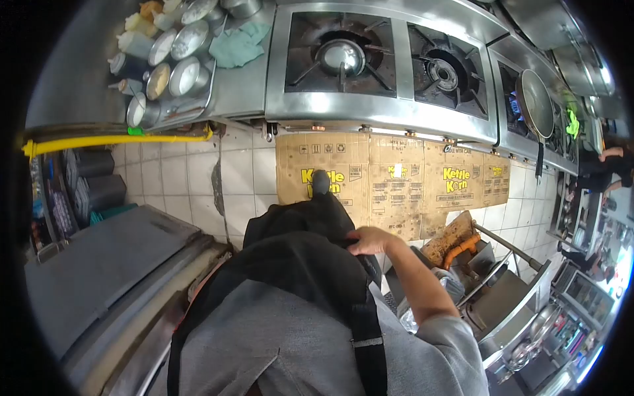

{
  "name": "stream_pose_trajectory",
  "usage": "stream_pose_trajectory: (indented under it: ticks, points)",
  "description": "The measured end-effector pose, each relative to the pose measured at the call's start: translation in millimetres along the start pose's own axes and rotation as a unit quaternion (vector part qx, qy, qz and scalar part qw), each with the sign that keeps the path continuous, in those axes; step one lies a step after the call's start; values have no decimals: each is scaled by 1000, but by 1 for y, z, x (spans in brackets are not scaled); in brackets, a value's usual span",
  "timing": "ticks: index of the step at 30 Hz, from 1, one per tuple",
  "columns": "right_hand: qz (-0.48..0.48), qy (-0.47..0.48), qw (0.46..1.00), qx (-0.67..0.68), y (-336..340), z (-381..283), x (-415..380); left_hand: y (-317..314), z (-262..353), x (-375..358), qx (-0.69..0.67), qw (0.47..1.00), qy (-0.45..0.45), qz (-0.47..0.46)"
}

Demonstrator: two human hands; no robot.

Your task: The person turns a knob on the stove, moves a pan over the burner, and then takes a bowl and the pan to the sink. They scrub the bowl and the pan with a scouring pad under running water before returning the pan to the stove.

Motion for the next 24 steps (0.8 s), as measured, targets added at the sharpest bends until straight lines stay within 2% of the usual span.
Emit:
stream_pose_trajectory:
  ticks: [3, 6, 7, 9, 11, 12, 13, 15, 17, 20, 21, 24]
  points:
    - [32, -18, 992, 121, -43, 22, -10, 12, 17, 4, 32, 999, 15, -35]
    - [96, 5, 964, 250, -107, 47, -17, 22, 35, 21, 77, 993, 32, -79]
    - [84, 8, 963, 257, -120, 39, -18, 26, 42, 30, 95, 990, 36, -93]
    - [95, -19, 919, 382, -153, 19, -25, 37, 53, 45, 122, 986, 43, -108]
    - [131, 28, 886, 443, -189, 5, -23, 39, 70, 66, 214, 955, 39, -201]
    - [160, 53, 866, 470, -197, -18, -25, 45, 70, 71, 220, 952, 39, -208]
    - [170, 50, 863, 473, -203, -38, -23, 53, 70, 76, 259, 942, 26, -211]
    - [174, -9, 824, 539, -223, -68, -13, 76, 63, 86, 297, 929, 14, -221]
    - [172, -47, 860, 479, -262, -72, 2, 104, 59, 107, 399, 896, 28, -193]
    - [216, -43, 871, 439, -307, -87, 26, 129, 67, 126, 384, 917, -68, -81]
    - [230, -42, 877, 420, -316, -91, 33, 136, 72, 128, 409, 902, -128, -48]
    - [281, -18, 904, 322, -320, -90, 45, 154, 77, 127, 510, 848, -137, 44]
Point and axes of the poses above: each hand's wrist, its own x-axis towards the middle knuckle, its own y-axis out of the back of the hand, z = x × y, the point moved 4 cm from there along x, towards the middle knuckle, and after that the axes turned 10 degrees about y, right-handed, at the moved point
